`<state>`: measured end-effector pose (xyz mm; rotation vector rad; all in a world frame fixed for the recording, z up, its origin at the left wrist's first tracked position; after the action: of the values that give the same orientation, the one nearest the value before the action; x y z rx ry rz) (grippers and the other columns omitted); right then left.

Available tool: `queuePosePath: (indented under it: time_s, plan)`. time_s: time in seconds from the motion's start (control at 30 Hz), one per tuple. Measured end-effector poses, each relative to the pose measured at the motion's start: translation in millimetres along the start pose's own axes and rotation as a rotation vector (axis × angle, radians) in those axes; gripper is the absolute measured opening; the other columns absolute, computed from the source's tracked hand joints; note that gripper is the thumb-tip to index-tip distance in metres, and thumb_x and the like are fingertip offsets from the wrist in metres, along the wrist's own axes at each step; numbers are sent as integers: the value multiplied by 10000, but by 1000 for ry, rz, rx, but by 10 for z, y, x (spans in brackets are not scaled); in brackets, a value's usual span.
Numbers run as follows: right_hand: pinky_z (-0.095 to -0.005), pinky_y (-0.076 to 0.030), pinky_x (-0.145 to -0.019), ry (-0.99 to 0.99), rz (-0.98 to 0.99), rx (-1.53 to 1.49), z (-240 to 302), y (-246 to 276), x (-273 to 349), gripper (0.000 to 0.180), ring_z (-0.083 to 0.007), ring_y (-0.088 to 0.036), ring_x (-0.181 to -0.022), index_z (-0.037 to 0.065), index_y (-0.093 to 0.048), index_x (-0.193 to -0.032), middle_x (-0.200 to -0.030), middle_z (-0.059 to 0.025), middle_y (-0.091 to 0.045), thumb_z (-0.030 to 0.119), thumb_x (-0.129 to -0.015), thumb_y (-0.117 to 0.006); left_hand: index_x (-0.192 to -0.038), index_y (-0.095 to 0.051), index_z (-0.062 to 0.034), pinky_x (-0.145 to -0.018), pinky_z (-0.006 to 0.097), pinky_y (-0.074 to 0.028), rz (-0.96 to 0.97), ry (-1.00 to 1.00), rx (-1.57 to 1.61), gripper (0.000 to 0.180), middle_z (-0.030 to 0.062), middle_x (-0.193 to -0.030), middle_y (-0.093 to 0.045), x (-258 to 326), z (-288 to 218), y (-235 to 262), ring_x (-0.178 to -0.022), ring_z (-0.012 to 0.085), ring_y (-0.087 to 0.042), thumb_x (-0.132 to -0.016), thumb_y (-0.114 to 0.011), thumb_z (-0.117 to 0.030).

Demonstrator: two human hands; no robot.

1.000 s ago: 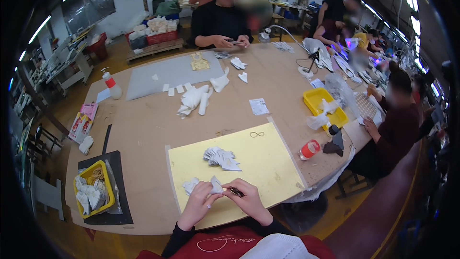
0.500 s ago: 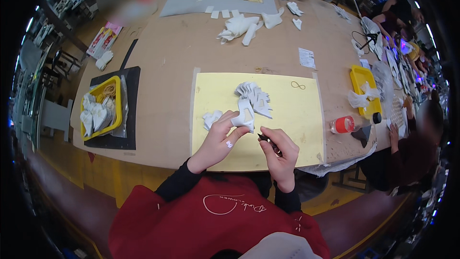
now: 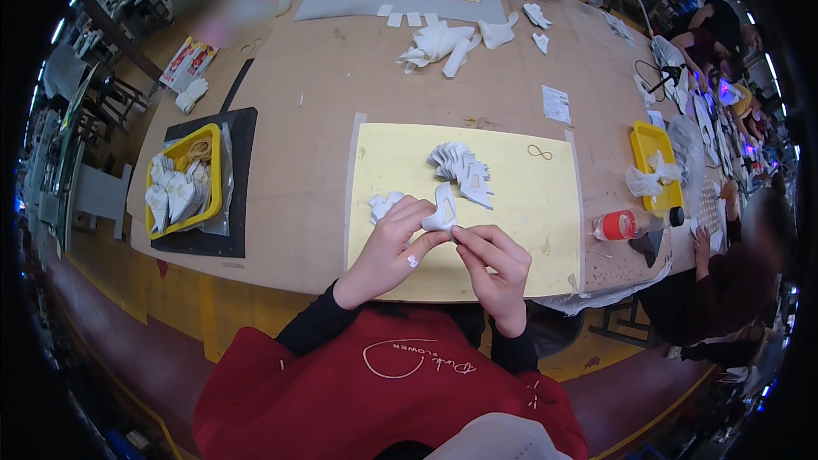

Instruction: The person assembles small white decorative items at a shared workbench. They handle a stack of pre-cut pieces, separate them, and use a small black tool to shape or attach parts. The person also uses a rubber band to bundle the stack and places finished items into a yellow tray.

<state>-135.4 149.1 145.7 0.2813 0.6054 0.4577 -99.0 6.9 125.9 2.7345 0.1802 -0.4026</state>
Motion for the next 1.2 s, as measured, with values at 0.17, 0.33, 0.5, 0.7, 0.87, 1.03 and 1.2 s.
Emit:
queuePosePath:
  time_s: [0.17,0.33,0.5,0.7,0.87,1.03,1.2]
  plan:
    - [-267,-486,-561,36,-21,-1,24,-10,12,273,-177,-633,-652,18,-728,-1050,-818,-103,-650,-62,-792,-692,-973,-615,41,-802,373,-453,19,4,-7,179,133,-975,-614,23,-22,14,-919,297,-554,-859,-667,-86]
    - [-256,-481,-602,-20,-1,-82,-52,-51,50,248,-171,-629,-704,2,-709,-1055,-835,-101,-634,-58,-817,-673,-971,-614,43,-801,378,-449,2,-5,-5,187,137,-988,-617,40,-67,49,-923,300,-550,-863,-669,-99]
    - [-225,-456,-694,-318,42,-418,-296,-190,164,213,-121,-588,-785,-17,-671,-1109,-895,-59,-625,-10,-904,-614,-967,-621,43,-806,374,-444,-15,-9,0,193,138,-979,-619,70,-19,63,-923,298,-545,-862,-673,-110]
    - [-187,-383,-608,-718,75,-1116,-581,-404,331,227,-68,-482,-690,-25,-625,-1167,-916,-43,-608,30,-955,-562,-970,-638,33,-820,377,-441,-27,32,55,183,132,-983,-622,88,33,70,-926,286,-543,-861,-673,-111]
    - [-197,-367,-566,-668,-60,-1115,-578,-350,329,254,-68,-470,-642,1,-639,-1174,-879,-57,-612,25,-925,-596,-1005,-651,18,-913,363,-422,-95,143,49,203,145,-1073,-609,131,270,86,-1021,294,-547,-866,-684,-126]
    - [-246,-461,-596,-127,79,-186,-21,-339,130,274,-132,-593,-693,0,-721,-1042,-809,-80,-615,-108,-797,-660,-1008,-663,25,-973,393,-412,-168,164,-132,243,134,-1160,-594,112,340,91,-1149,302,-501,-848,-684,-156]
    - [-314,-462,-541,-49,269,14,8,-488,154,366,-192,-593,-610,112,-714,-1138,-804,-59,-619,-28,-803,-666,-1011,-659,36,-979,394,-415,-202,163,-213,257,137,-1174,-588,147,374,155,-1149,306,-499,-845,-686,-158]
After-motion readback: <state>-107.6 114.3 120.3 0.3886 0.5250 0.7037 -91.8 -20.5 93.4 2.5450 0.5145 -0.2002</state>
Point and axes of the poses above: each hand's wrist, its own x-axis away from the middle knuckle, its own y-axis out of the back of the hand, z = x × y, the point moved 8 cm from there along -x, towards the middle knuckle
